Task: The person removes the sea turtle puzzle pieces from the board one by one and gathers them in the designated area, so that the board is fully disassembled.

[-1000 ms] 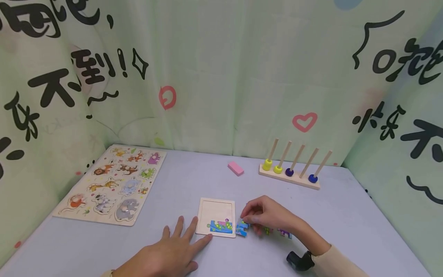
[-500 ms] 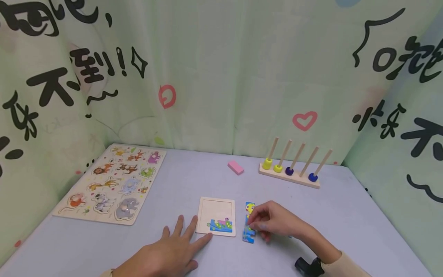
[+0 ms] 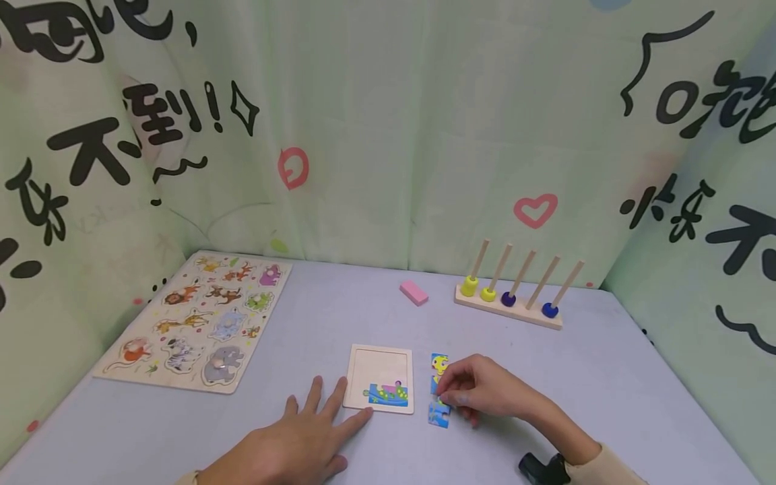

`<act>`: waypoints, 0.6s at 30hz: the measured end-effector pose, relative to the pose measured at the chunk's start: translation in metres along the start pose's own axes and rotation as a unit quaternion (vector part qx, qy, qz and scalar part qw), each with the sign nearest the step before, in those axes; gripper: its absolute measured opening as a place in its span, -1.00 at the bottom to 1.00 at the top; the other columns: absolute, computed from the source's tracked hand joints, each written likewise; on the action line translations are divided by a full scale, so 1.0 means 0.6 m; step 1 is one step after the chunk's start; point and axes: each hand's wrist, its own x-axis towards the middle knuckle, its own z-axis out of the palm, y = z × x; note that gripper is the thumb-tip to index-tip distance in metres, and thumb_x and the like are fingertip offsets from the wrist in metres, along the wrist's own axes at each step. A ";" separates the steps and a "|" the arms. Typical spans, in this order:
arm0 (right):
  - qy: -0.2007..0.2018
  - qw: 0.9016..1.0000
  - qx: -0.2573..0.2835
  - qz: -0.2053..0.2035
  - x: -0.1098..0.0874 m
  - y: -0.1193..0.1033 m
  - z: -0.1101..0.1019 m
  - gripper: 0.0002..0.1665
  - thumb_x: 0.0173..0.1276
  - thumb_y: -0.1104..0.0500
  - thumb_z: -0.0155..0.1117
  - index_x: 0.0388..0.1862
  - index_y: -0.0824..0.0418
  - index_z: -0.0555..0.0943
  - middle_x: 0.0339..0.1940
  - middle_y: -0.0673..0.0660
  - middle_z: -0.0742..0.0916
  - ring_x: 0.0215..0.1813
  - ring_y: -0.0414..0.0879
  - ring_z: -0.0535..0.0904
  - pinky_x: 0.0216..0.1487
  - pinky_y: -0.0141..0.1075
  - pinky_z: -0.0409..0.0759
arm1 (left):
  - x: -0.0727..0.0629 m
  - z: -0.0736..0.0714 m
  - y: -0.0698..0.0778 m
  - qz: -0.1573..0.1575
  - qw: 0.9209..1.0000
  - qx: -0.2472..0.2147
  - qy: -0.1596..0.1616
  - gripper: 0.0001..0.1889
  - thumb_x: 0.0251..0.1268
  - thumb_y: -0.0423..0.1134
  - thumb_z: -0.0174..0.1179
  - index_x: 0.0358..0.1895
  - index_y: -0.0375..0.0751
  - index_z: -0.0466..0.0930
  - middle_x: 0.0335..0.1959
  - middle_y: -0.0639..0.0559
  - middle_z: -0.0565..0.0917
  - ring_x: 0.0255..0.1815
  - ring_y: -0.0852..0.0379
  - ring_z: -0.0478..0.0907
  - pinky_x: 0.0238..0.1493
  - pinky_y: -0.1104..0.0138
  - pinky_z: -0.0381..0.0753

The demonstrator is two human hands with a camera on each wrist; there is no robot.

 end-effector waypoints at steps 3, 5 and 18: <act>0.000 1.000 0.002 0.001 0.000 0.001 0.000 -0.94 0.46 0.24 0.42 -0.17 0.23 0.76 -0.46 0.07 0.73 -0.58 -0.18 0.53 -0.54 -0.36 0.61 | 0.000 -0.001 0.000 0.001 1.000 0.000 -0.001 -0.28 0.41 0.07 0.35 0.59 0.45 0.32 0.75 -0.17 0.14 0.73 -0.48 0.03 0.45 -0.49 0.29; 0.000 1.000 0.004 0.000 0.000 0.002 0.000 -0.94 0.46 0.24 0.42 -0.17 0.23 0.76 -0.46 0.07 0.73 -0.59 -0.17 0.53 -0.55 -0.36 0.61 | -0.001 -0.001 0.000 0.001 1.000 0.000 -0.002 -0.29 0.41 0.07 0.35 0.59 0.45 0.32 0.75 -0.16 0.14 0.73 -0.47 0.03 0.45 -0.49 0.29; -0.001 1.000 0.002 0.003 0.000 0.003 -0.002 -0.93 0.46 0.23 0.42 -0.16 0.22 0.75 -0.47 0.06 0.70 -0.59 -0.17 0.51 -0.56 -0.38 0.57 | 0.000 -0.002 0.002 -0.003 1.000 0.003 -0.005 -0.29 0.41 0.08 0.35 0.59 0.46 0.32 0.75 -0.16 0.14 0.73 -0.47 0.04 0.46 -0.48 0.30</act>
